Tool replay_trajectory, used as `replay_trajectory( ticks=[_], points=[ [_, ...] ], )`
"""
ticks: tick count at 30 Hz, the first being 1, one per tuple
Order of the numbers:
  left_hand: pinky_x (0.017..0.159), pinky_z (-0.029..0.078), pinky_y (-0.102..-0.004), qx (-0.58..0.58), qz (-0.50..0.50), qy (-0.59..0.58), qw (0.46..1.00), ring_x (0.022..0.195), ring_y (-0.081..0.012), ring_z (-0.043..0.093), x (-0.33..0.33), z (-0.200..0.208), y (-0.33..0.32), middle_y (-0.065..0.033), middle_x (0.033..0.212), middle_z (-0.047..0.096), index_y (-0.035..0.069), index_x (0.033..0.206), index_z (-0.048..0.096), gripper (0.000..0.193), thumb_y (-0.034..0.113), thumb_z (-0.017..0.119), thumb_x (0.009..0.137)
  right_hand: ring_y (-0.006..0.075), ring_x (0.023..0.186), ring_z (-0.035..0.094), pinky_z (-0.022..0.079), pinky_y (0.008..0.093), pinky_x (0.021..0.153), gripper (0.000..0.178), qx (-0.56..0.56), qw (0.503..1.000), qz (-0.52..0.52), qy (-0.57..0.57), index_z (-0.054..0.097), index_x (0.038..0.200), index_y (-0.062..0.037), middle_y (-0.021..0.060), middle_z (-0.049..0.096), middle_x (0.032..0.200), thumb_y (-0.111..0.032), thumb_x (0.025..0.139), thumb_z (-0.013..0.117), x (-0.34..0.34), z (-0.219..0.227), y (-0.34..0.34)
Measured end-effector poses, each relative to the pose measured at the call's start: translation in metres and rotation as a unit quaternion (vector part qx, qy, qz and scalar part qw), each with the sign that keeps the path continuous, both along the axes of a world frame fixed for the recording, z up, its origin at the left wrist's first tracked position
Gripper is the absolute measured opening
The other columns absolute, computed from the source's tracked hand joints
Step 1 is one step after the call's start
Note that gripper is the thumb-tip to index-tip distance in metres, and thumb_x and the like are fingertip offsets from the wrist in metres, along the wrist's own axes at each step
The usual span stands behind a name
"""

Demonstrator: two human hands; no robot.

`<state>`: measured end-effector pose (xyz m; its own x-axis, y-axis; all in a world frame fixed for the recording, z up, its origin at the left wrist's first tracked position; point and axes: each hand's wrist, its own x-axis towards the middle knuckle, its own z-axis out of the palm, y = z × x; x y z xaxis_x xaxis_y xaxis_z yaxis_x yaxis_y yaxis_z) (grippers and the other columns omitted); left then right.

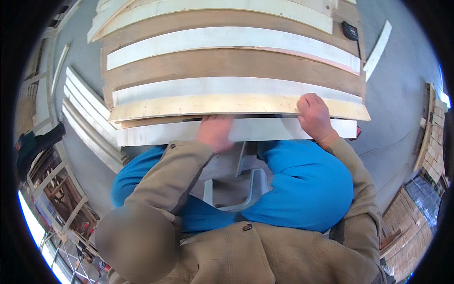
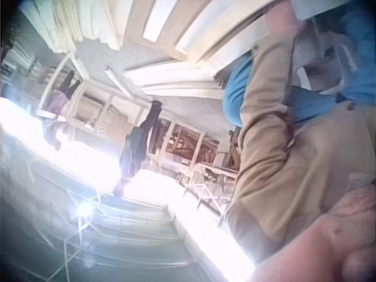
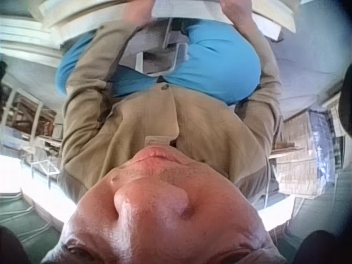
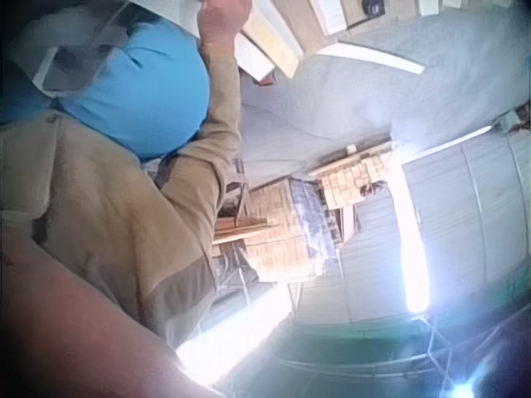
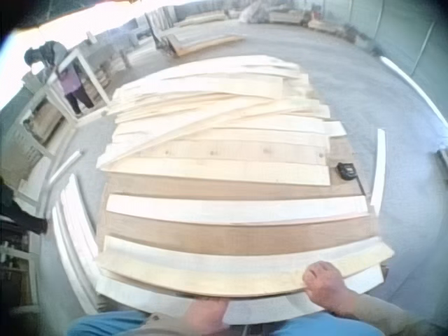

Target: The person repeatedly picks up thin wooden planks from a pile, inspects them, and places them in a neat stack on a workbench. The person handles each plank one at a time, aligning them carefully before adding them to the growing stack.

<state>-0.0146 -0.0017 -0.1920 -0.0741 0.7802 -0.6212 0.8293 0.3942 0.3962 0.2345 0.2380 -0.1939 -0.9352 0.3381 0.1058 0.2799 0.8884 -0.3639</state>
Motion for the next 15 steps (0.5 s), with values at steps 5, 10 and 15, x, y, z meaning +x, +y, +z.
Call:
replay_trajectory(
  ticks=[5, 10, 15],
  points=[
    [0.122, 0.036, -0.0502, 0.023, -0.007, 0.022, 0.999, 0.143, -0.0442, 0.047, 0.001, 0.003, 0.0, -0.0295, 0.147, 0.054, -0.002, 0.145, 0.05, 0.085, 0.027, 0.083, 0.072, 0.0296, 0.099, 0.065, 0.054, 0.0424, 0.084, 0.027, 0.003, 1.0, -0.001, 0.015, 0.068, 0.103, -0.0063, 0.0088, 0.07, 0.106, -0.002, 0.077, 0.066, 0.001, -0.003, -0.001],
    [0.119, 0.04, -0.05, 0.015, 0.001, 0.019, 1.0, 0.138, -0.0454, 0.052, 0.001, 0.007, 0.001, -0.0305, 0.144, 0.057, -0.002, 0.144, 0.052, 0.084, 0.027, 0.084, 0.071, 0.0281, 0.097, 0.066, 0.053, 0.0418, 0.083, 0.023, 0.012, 1.0, -0.007, 0.025, 0.07, 0.102, -0.0085, 0.0072, 0.071, 0.104, -0.006, 0.08, 0.065, 0.001, -0.007, -0.001],
    [0.113, 0.046, -0.0501, -0.026, 0.018, -0.011, 0.999, 0.13, -0.0445, 0.058, -0.002, 0.006, 0.005, -0.0307, 0.136, 0.062, -0.002, 0.142, 0.053, 0.084, 0.024, 0.086, 0.069, 0.0275, 0.092, 0.064, 0.052, 0.0413, 0.08, 0.011, 0.017, 0.999, -0.011, 0.027, 0.067, 0.093, -0.0094, 0.0065, 0.068, 0.095, -0.01, 0.084, 0.062, 0.004, -0.013, -0.001]
  ],
)
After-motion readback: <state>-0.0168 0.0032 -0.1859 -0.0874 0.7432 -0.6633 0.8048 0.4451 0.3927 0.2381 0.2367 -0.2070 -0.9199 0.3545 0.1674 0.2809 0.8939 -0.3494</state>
